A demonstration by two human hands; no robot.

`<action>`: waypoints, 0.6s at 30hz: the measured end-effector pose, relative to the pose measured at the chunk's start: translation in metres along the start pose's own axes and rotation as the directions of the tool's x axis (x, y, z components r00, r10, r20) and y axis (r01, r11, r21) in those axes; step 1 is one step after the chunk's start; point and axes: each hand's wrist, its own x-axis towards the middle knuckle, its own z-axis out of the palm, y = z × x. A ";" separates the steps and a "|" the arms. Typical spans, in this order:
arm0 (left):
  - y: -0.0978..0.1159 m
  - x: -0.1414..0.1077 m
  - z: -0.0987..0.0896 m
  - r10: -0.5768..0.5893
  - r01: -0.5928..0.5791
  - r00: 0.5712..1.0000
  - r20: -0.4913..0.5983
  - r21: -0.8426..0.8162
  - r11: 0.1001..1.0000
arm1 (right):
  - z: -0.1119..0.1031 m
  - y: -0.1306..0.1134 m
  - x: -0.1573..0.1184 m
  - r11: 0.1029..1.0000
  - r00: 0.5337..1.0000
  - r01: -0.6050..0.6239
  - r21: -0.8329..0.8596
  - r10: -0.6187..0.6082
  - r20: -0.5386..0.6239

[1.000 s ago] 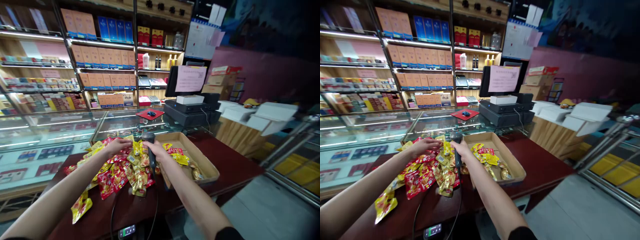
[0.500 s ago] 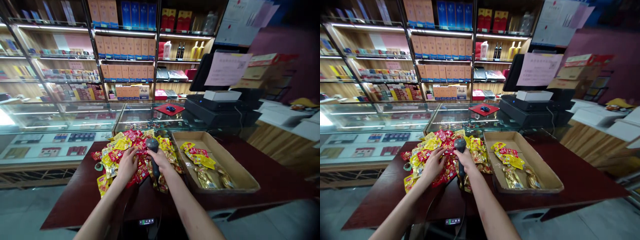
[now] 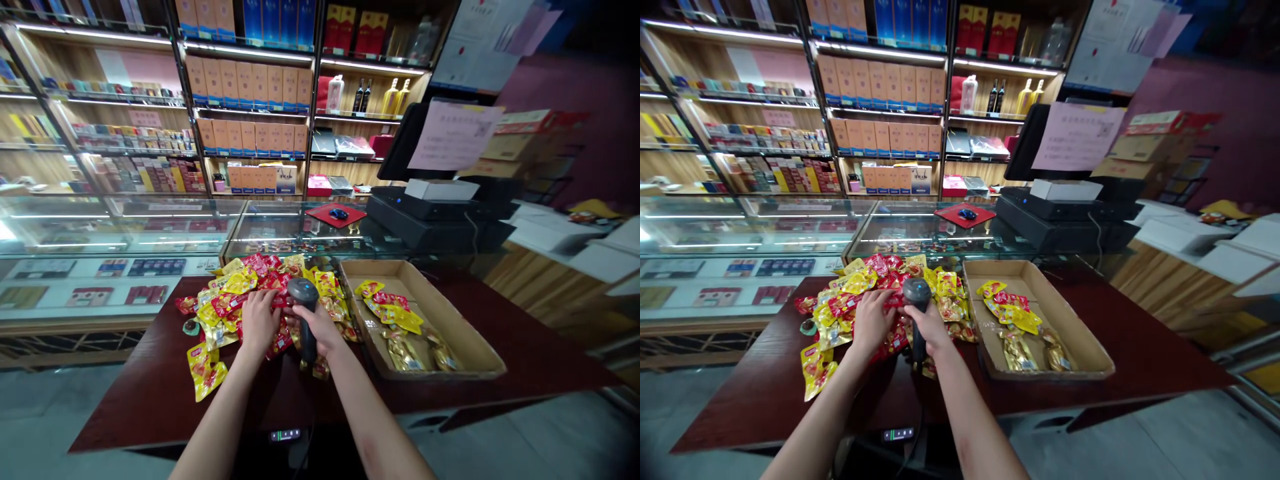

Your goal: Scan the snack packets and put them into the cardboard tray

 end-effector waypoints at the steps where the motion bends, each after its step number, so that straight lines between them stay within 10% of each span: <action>1: 0.001 0.000 -0.003 -0.025 0.021 0.999 -0.047 -0.077 0.997 | -0.002 -0.003 -0.002 1.000 1.000 0.017 -0.003 -0.017 -0.024; 5: 0.001 0.000 -0.013 -0.301 0.222 0.951 -0.079 -0.505 0.834 | -0.008 -0.013 -0.009 0.996 0.991 0.080 -0.047 -0.084 -0.105; 9: 0.006 -0.001 -0.014 -0.542 0.401 0.828 0.145 -0.828 0.392 | -0.010 -0.016 -0.014 0.993 0.989 0.087 -0.077 -0.096 -0.113; 14: 0.025 -0.011 -0.012 -0.510 0.370 0.793 0.334 -0.928 -0.034 | -0.011 -0.014 -0.015 0.993 0.985 0.117 -0.028 -0.120 -0.125; 18: 0.034 -0.023 -0.008 -0.430 0.444 0.780 0.455 -0.886 -0.132 | -0.014 -0.014 -0.013 0.981 0.961 0.180 -0.072 -0.191 -0.200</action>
